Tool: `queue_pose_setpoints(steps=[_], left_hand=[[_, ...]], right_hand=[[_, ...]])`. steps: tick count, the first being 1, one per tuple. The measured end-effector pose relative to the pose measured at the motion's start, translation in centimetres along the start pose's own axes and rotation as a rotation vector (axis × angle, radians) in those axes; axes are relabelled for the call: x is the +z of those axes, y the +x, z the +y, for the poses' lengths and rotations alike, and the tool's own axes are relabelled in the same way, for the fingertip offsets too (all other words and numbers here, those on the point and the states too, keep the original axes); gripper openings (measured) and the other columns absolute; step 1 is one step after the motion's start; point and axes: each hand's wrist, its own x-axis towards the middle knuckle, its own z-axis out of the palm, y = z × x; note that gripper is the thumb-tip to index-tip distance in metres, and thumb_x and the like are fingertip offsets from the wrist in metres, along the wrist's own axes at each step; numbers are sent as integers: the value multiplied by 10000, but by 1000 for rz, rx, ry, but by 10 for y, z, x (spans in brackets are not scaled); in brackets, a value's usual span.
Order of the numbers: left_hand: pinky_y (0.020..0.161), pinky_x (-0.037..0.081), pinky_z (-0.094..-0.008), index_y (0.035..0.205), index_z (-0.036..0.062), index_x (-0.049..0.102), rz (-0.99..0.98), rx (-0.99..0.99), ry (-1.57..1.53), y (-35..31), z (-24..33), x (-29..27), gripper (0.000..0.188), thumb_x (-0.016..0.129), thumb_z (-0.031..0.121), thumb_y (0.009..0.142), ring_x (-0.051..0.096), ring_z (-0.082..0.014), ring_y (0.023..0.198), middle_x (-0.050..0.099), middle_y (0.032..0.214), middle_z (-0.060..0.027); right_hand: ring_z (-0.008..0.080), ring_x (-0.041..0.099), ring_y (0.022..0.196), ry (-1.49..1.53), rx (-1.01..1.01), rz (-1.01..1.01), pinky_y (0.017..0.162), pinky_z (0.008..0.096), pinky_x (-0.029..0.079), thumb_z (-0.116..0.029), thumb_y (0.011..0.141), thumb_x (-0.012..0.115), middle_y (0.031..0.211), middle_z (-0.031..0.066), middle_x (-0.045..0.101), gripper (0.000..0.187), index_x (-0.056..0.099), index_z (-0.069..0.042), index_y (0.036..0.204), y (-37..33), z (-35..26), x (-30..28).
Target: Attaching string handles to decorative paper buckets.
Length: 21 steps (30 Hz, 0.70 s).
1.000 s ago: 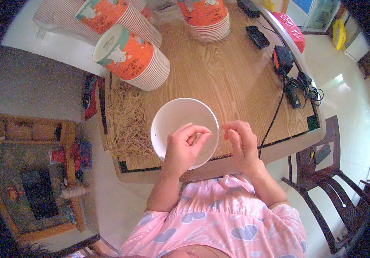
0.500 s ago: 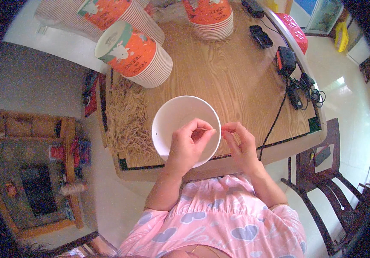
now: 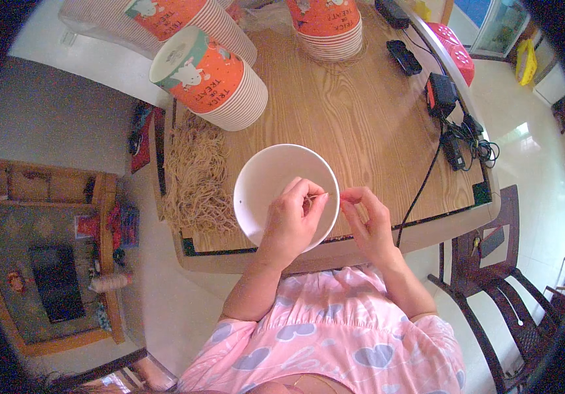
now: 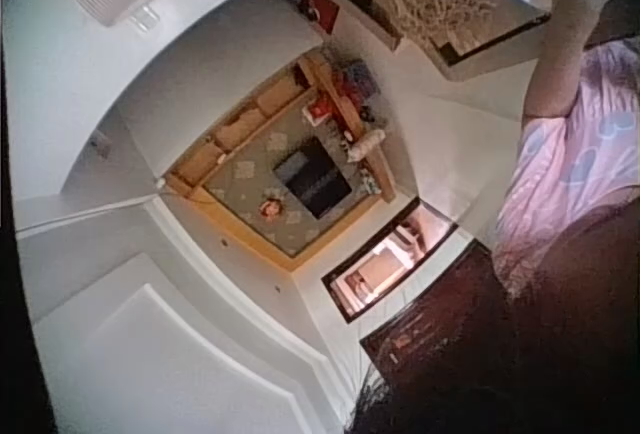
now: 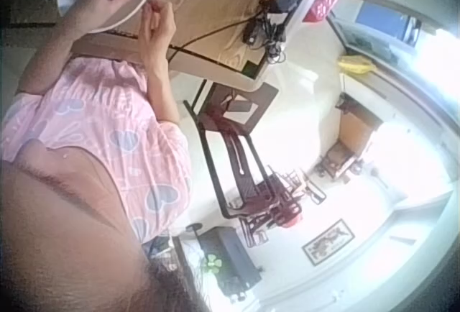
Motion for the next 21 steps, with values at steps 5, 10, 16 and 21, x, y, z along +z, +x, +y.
queue_pose_setpoints(steps=[5, 10, 16, 21], left_hand=[[570, 465, -306, 845, 10, 585, -9, 54, 25, 0, 1, 0, 90, 626, 87, 824, 594, -198, 638, 582, 798, -98], [597, 479, -343, 842, 24, 591, -13, 62, 27, -1, 2, 1, 63, 625, 60, 804, 616, -250, 694, 582, 816, -106], [613, 479, -381, 834, 51, 596, 18, 104, 160, -2, 1, 3, 61, 630, 50, 783, 613, -291, 728, 575, 810, -96], [605, 478, -370, 832, 53, 594, 53, 135, 159, -2, 3, 2, 64, 634, 52, 783, 611, -276, 708, 574, 808, -88]], right_hand=[[127, 564, 859, -15, -24, -2, 758, 249, 451, 8, 871, 548, 900, 79, 607, 107, 574, 25, 974, 0, -1, 0], [126, 563, 860, -9, -25, 1, 758, 247, 450, 12, 869, 553, 898, 77, 607, 112, 576, 23, 979, 0, -1, 1], [125, 564, 861, -11, -26, -5, 760, 246, 452, 12, 871, 551, 891, 75, 608, 116, 575, 23, 984, 0, -1, 1], [127, 565, 863, -24, -31, -4, 763, 249, 453, 12, 871, 552, 891, 77, 609, 117, 575, 25, 984, 0, -1, 1]])
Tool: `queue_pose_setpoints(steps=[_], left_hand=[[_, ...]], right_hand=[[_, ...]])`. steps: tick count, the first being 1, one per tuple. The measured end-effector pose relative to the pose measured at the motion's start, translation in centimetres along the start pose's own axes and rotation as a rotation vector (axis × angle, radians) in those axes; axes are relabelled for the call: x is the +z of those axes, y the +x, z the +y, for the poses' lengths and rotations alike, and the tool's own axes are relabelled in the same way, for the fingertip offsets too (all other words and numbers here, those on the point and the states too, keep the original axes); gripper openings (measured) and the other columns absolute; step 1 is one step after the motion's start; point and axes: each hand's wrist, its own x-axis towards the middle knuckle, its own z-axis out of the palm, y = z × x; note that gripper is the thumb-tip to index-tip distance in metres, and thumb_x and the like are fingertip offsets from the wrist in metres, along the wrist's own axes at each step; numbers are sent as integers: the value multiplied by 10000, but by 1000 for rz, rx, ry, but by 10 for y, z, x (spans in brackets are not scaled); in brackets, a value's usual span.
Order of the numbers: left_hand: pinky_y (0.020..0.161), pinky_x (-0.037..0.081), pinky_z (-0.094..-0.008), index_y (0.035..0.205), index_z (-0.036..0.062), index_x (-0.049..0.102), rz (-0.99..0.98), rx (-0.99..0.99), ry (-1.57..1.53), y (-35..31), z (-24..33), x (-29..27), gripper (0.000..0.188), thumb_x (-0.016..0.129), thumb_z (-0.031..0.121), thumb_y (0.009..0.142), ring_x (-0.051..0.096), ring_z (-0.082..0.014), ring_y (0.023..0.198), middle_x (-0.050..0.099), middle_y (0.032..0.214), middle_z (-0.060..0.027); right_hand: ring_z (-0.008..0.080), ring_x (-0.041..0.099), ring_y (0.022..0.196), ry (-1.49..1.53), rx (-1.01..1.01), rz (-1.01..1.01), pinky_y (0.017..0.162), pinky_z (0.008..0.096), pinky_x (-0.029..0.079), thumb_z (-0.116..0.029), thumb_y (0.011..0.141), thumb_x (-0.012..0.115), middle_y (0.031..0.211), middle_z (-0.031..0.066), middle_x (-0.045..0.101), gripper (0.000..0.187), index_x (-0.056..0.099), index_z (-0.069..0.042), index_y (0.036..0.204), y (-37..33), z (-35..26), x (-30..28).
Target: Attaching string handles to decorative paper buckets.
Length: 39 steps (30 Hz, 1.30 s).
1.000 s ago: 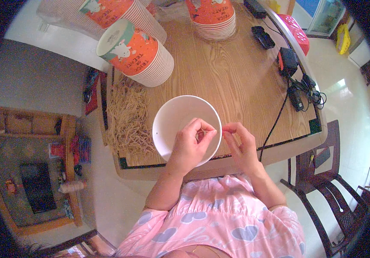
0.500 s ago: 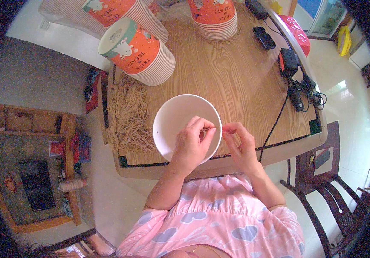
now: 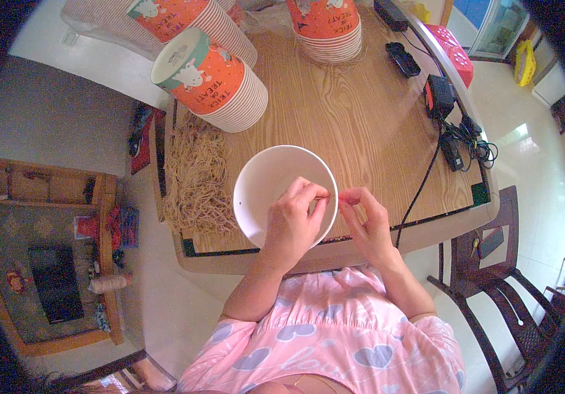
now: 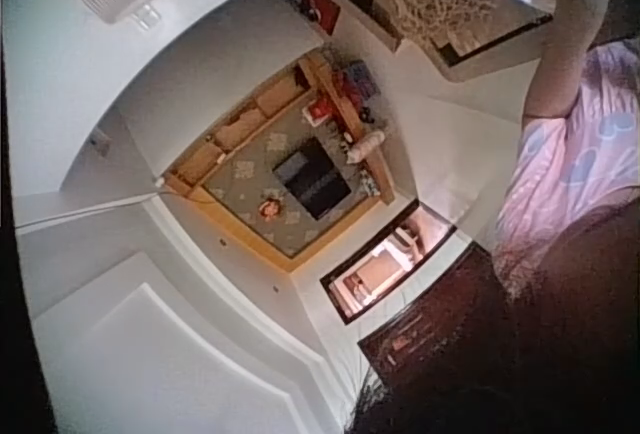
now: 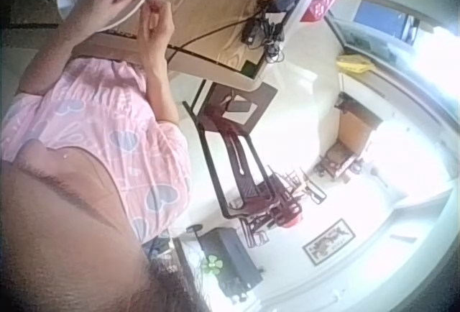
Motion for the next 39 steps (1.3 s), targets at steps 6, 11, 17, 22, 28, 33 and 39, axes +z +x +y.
queue_pose_setpoints(steps=[6, 11, 17, 22, 28, 33, 39], left_hand=[[574, 475, -349, 840, 48, 596, -14, 1, -43, 0, 0, -1, 62, 634, 53, 792, 605, -247, 648, 570, 801, -83], [575, 476, -346, 841, 46, 596, 5, -8, -87, 0, -2, 0, 58, 632, 53, 796, 612, -244, 661, 577, 812, -80], [591, 477, -357, 846, 54, 594, -12, 1, -48, 0, -1, 1, 59, 629, 60, 799, 617, -258, 695, 579, 820, -85], [606, 470, -385, 835, 57, 584, -22, 0, -5, 1, 2, 1, 52, 623, 64, 801, 608, -282, 710, 566, 811, -88], [608, 468, -389, 839, 52, 582, -6, 15, -6, 1, 1, 2, 58, 622, 74, 804, 606, -292, 727, 567, 810, -92], [618, 470, -389, 844, 49, 584, -6, 0, -7, 1, 1, 2, 63, 624, 75, 803, 606, -295, 736, 571, 817, -95], [640, 475, -382, 880, 48, 591, 17, -10, 9, 1, 2, 1, 105, 639, 72, 789, 611, -284, 749, 580, 828, -89]], right_hand=[[128, 564, 848, 42, 14, 5, 760, 255, 450, 6, 869, 554, 892, 78, 610, 115, 578, 23, 980, 1, -1, 0], [124, 561, 844, 20, 19, 5, 757, 256, 450, 8, 870, 549, 885, 76, 612, 109, 581, 22, 973, 3, 1, 0], [119, 562, 847, 65, 47, 15, 761, 249, 450, 2, 873, 549, 881, 71, 616, 106, 581, 17, 973, 2, 1, 2], [117, 566, 858, 69, 31, 36, 774, 243, 450, 0, 879, 547, 897, 65, 612, 103, 579, 16, 976, 1, 7, 3], [102, 565, 864, 330, 131, 66, 788, 236, 457, 2, 873, 567, 915, 51, 603, 102, 572, 13, 974, 8, 8, 8], [89, 559, 857, 420, 188, 42, 780, 220, 456, 3, 864, 581, 909, 39, 592, 85, 569, 13, 947, 13, 11, 8], [77, 545, 819, 387, 161, 12, 750, 211, 453, -27, 893, 548, 862, 16, 562, 64, 537, -1, 950, 16, 23, 11]])
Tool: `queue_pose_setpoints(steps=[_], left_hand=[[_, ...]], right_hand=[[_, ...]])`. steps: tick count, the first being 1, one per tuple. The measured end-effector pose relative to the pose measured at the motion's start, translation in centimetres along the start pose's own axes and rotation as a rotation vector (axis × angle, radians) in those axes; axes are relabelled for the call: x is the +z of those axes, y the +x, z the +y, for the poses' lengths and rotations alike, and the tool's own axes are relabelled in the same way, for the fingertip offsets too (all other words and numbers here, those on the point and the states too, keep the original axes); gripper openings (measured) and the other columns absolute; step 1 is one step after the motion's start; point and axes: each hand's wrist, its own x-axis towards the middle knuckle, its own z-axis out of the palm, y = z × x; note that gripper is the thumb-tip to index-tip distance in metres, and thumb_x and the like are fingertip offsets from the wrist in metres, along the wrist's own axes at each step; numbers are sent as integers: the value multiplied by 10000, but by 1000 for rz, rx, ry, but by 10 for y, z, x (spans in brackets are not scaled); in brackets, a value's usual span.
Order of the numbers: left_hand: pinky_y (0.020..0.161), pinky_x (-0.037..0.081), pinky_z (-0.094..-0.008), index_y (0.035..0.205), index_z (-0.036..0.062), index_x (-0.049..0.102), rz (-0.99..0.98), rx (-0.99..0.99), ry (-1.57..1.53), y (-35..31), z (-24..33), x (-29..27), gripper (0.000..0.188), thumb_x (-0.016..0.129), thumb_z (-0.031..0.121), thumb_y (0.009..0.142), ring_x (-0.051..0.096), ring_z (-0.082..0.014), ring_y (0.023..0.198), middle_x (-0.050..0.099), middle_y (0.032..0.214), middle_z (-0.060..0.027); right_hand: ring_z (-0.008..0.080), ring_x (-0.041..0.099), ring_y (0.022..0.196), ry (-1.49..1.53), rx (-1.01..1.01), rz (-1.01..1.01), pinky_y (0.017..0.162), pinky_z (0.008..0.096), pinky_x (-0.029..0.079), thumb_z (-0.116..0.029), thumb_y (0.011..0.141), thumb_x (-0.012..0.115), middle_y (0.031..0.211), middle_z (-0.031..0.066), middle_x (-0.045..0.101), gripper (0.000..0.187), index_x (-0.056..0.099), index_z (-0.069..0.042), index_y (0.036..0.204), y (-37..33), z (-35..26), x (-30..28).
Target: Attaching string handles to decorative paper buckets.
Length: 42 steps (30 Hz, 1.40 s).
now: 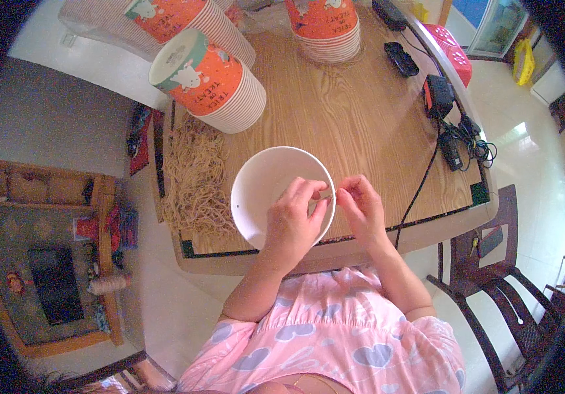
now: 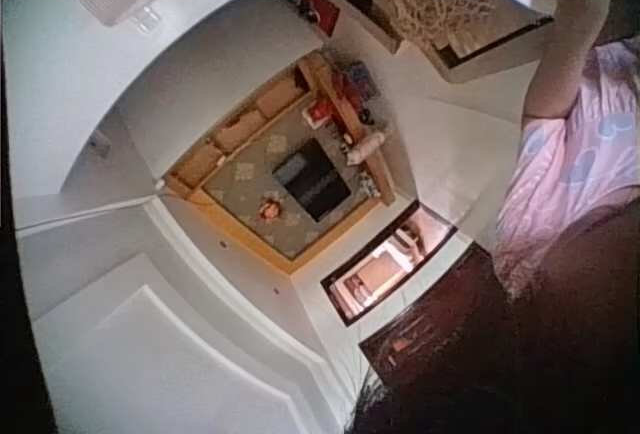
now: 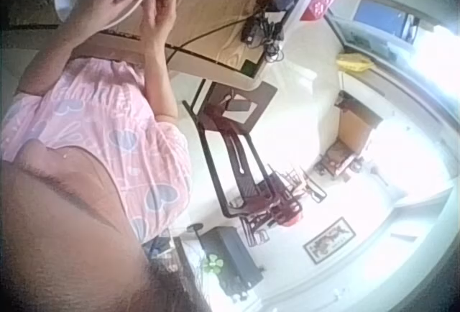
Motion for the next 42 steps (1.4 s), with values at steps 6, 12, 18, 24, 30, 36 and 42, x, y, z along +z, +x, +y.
queue_pose_setpoints(steps=[6, 12, 18, 24, 30, 36, 42], left_hand=[[619, 482, -376, 904, 56, 601, -43, -40, 0, -3, -3, -4, 136, 652, 74, 779, 621, -271, 728, 595, 828, -88], [606, 492, -384, 829, 70, 619, -92, -63, 6, -3, -6, -4, 47, 624, 109, 804, 619, -279, 698, 599, 792, -91], [596, 486, -381, 829, 70, 624, -73, -34, 28, -2, -6, -3, 49, 621, 114, 808, 612, -280, 675, 598, 791, -88], [583, 475, -350, 840, 58, 634, -38, -40, 31, -8, -10, -6, 55, 642, 88, 795, 610, -240, 621, 608, 794, -83], [572, 465, -323, 819, 44, 654, 28, -58, 85, 13, -25, -12, 61, 660, 93, 784, 602, -211, 618, 618, 782, -80], [624, 488, -267, 833, 22, 664, -103, -5, -136, 23, -1, -41, 78, 681, 43, 760, 616, -160, 666, 624, 757, -87], [600, 481, -351, 876, 44, 644, -73, 59, -120, -39, 11, -28, 91, 658, 72, 790, 610, -246, 675, 608, 769, -96]], right_hand=[[49, 509, 778, 114, 60, 112, 672, 178, 408, -78, 909, 544, 849, -5, 548, 67, 525, -29, 949, -5, 13, -17], [114, 559, 831, -73, -104, 135, 735, 239, 455, -6, 852, 594, 922, 45, 589, 150, 535, -4, 991, -10, -3, -9], [153, 576, 837, -363, -291, -8, 754, 276, 468, 28, 776, 652, 915, 73, 597, 168, 579, 0, 924, 2, -21, -1], [129, 566, 798, -388, -184, 44, 723, 264, 460, 12, 798, 641, 851, 57, 607, 101, 587, -3, 882, 0, 2, -15], [90, 574, 840, -63, 117, -49, 765, 233, 462, -32, 839, 632, 887, 17, 623, 95, 615, -13, 931, -22, 13, -13], [94, 581, 854, -43, 51, -85, 788, 232, 462, -43, 846, 629, 896, 31, 626, 134, 609, 4, 970, -18, 10, 6], [94, 578, 838, 16, 61, -84, 777, 236, 463, -62, 855, 622, 877, 28, 620, 115, 602, 6, 945, -17, 7, 5]])
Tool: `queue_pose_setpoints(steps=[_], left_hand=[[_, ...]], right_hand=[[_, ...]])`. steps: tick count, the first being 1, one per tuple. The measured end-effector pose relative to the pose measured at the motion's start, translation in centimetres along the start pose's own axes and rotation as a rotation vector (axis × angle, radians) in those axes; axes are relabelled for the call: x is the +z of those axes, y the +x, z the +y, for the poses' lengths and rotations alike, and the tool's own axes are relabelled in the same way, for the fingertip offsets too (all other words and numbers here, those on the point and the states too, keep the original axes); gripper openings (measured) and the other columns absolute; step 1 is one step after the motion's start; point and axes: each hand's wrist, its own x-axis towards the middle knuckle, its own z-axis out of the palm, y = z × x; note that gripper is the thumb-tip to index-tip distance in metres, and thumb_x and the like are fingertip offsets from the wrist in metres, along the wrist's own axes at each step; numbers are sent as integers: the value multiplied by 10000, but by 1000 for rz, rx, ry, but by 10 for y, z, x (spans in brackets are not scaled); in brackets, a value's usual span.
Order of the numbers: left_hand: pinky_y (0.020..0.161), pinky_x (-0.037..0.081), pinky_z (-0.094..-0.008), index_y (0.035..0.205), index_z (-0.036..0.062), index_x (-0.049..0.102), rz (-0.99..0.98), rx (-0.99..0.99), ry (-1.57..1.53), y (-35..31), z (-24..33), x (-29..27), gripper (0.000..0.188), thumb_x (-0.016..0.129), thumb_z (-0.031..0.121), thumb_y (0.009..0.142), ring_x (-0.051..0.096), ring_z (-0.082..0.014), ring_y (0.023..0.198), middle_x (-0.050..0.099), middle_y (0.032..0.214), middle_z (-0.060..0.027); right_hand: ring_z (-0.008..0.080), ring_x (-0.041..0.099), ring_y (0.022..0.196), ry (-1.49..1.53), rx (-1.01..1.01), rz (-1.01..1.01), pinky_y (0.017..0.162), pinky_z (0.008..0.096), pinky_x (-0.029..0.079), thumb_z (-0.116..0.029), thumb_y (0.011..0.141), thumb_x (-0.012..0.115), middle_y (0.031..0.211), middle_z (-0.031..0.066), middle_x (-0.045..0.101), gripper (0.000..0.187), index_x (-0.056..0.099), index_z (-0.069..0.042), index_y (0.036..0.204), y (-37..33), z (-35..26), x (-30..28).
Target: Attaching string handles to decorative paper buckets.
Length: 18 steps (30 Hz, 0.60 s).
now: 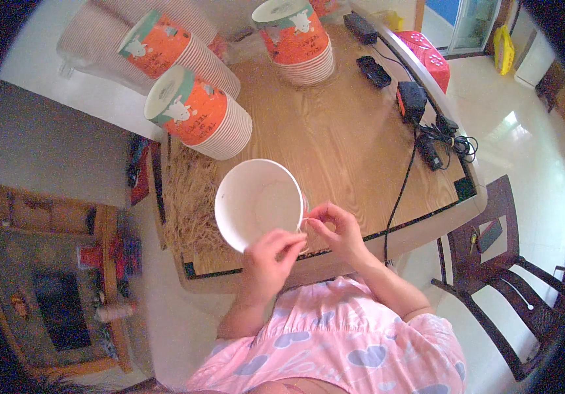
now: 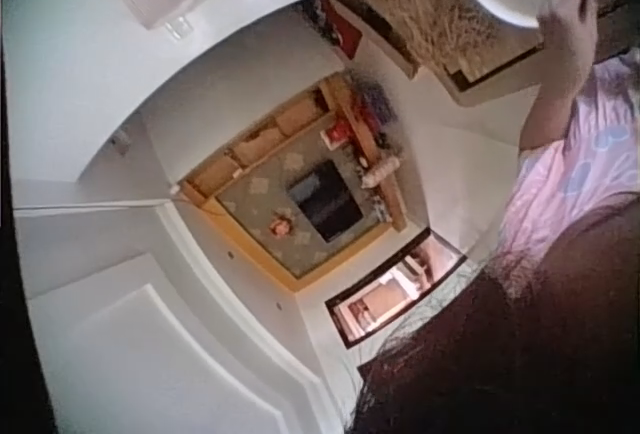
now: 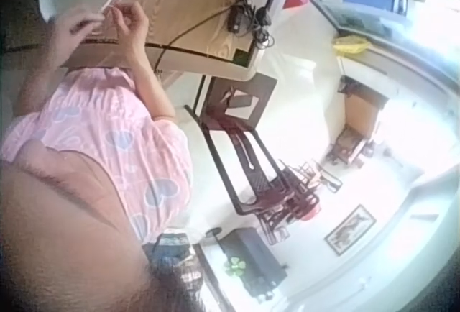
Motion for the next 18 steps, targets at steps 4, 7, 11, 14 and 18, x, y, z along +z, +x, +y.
queue_pose_setpoints(steps=[4, 7, 11, 14, 18], left_hand=[[679, 517, -325, 921, 41, 646, 257, 69, 17, -28, -8, 19, 151, 662, 14, 774, 649, -238, 804, 657, 883, -89], [736, 519, -320, 949, 51, 641, 325, 204, 219, -17, -22, 21, 191, 659, -7, 768, 646, -236, 877, 656, 966, -75], [738, 512, -336, 962, 56, 634, 418, 324, 351, 14, -42, 12, 231, 676, -12, 745, 624, -237, 859, 645, 962, -67], [705, 497, -329, 941, 68, 644, 453, 381, 343, 26, -53, 4, 235, 688, -17, 726, 601, -227, 806, 636, 914, -47], [670, 468, -328, 929, 83, 655, 476, 422, 398, 11, -49, 13, 252, 717, -8, 702, 564, -217, 760, 607, 840, -26]], right_hand=[[89, 575, 822, -39, 0, 7, 762, 234, 464, -57, 848, 626, 869, 21, 619, 100, 605, -1, 929, -5, 5, -2], [85, 569, 803, -31, 13, 12, 740, 232, 465, -51, 840, 628, 843, 14, 613, 89, 606, -5, 913, -6, 10, 4], [83, 564, 790, -24, -71, -51, 732, 234, 464, -51, 840, 626, 825, 17, 608, 89, 598, 5, 903, -9, 3, 16], [86, 567, 786, -41, -92, -67, 730, 236, 465, -52, 844, 618, 825, 25, 612, 93, 597, 12, 908, -11, -3, 18], [91, 575, 795, -73, -76, -33, 731, 237, 466, -54, 847, 613, 841, 35, 624, 109, 606, 9, 935, -11, 6, 12]])
